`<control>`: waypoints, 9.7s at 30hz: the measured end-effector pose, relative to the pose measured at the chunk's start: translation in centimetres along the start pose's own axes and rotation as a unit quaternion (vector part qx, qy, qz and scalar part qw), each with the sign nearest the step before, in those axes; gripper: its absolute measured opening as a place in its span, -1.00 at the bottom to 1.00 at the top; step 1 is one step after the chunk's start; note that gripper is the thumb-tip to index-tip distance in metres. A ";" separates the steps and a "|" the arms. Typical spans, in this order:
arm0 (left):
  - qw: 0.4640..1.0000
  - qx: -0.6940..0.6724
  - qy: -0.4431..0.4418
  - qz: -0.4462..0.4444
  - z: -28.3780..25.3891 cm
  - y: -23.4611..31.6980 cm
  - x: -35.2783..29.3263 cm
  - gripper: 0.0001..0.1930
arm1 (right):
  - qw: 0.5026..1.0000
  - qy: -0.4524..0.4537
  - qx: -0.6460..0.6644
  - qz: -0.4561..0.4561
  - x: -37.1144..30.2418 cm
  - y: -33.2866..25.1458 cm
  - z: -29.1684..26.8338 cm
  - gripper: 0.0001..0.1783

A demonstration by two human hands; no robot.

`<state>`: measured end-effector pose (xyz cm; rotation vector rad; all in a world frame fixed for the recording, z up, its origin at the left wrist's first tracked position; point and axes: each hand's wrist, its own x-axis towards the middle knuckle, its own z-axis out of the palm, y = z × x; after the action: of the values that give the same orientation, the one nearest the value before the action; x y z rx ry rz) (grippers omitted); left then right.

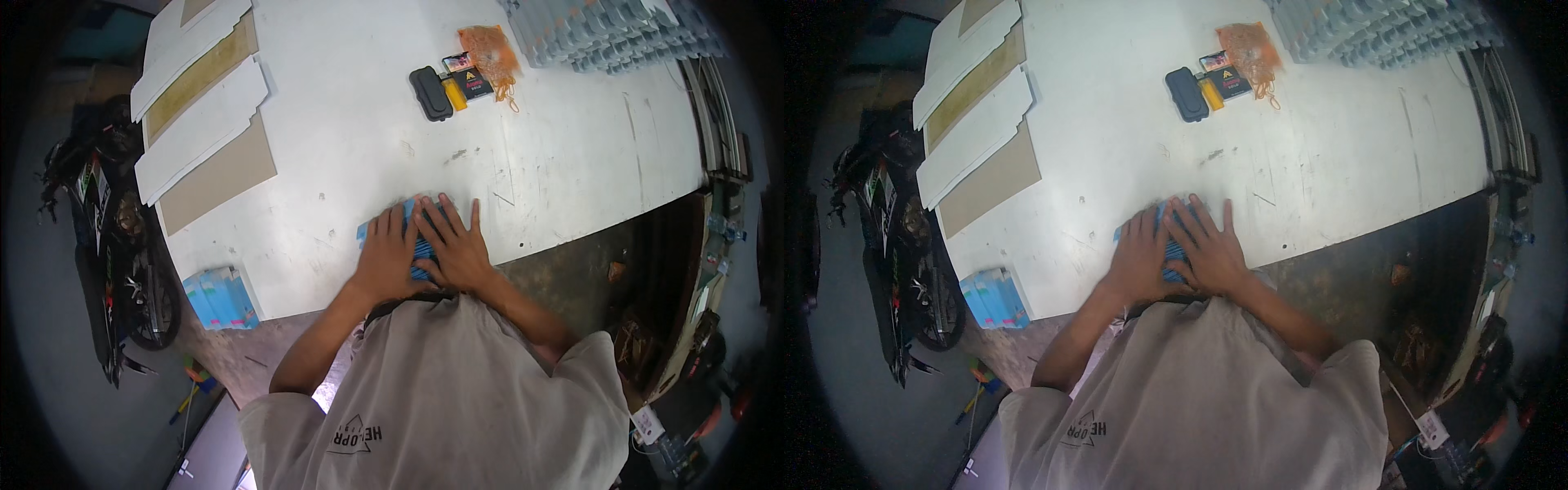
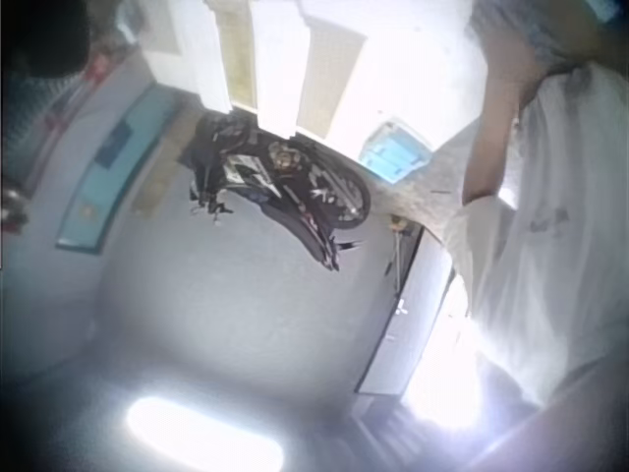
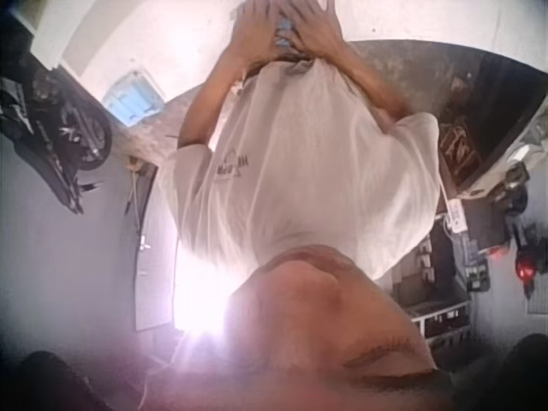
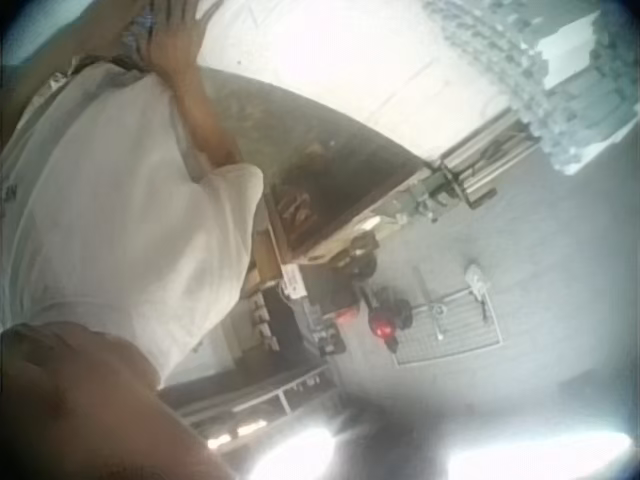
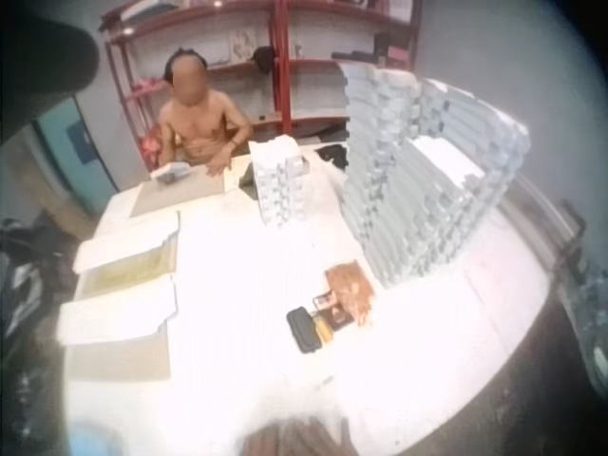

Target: The person gathers a stack of blue printed paper sheets, aligns them, and secures the bundle with a rubber band. They then move the bundle to another table and begin inserting individual white paper sheets into the blue printed sleeves one by one.

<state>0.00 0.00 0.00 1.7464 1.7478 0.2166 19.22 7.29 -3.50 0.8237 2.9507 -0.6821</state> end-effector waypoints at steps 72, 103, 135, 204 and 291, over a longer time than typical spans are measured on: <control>0.961 -0.271 -0.052 0.035 -3.0 -7.5 3.9 0.11 | 0.987 0.053 0.131 -0.078 -0.5 -2.1 -0.5 -0.62; 0.872 -0.486 -0.050 -0.029 -1.5 -9.3 3.9 -0.24 | 0.998 0.027 0.028 -0.045 4.2 -3.2 -0.3 0.11; 0.905 -0.416 0.078 -0.036 0.2 -7.1 5.2 -0.25 | 0.955 0.214 0.204 0.029 5.9 5.3 -5.1 -0.21; 0.855 -0.402 0.319 -0.071 2.1 -7.1 6.2 -0.84 | 0.870 0.229 0.433 0.062 8.0 5.7 0.8 -0.75; 0.918 -0.244 0.307 -0.062 2.7 -7.5 1.8 -0.73 | 0.833 0.190 0.506 0.118 6.2 5.6 0.5 -0.52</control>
<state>-4.57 0.12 -6.75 1.2583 1.9836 1.1444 16.57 14.42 -6.92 1.4420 2.4908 -2.3530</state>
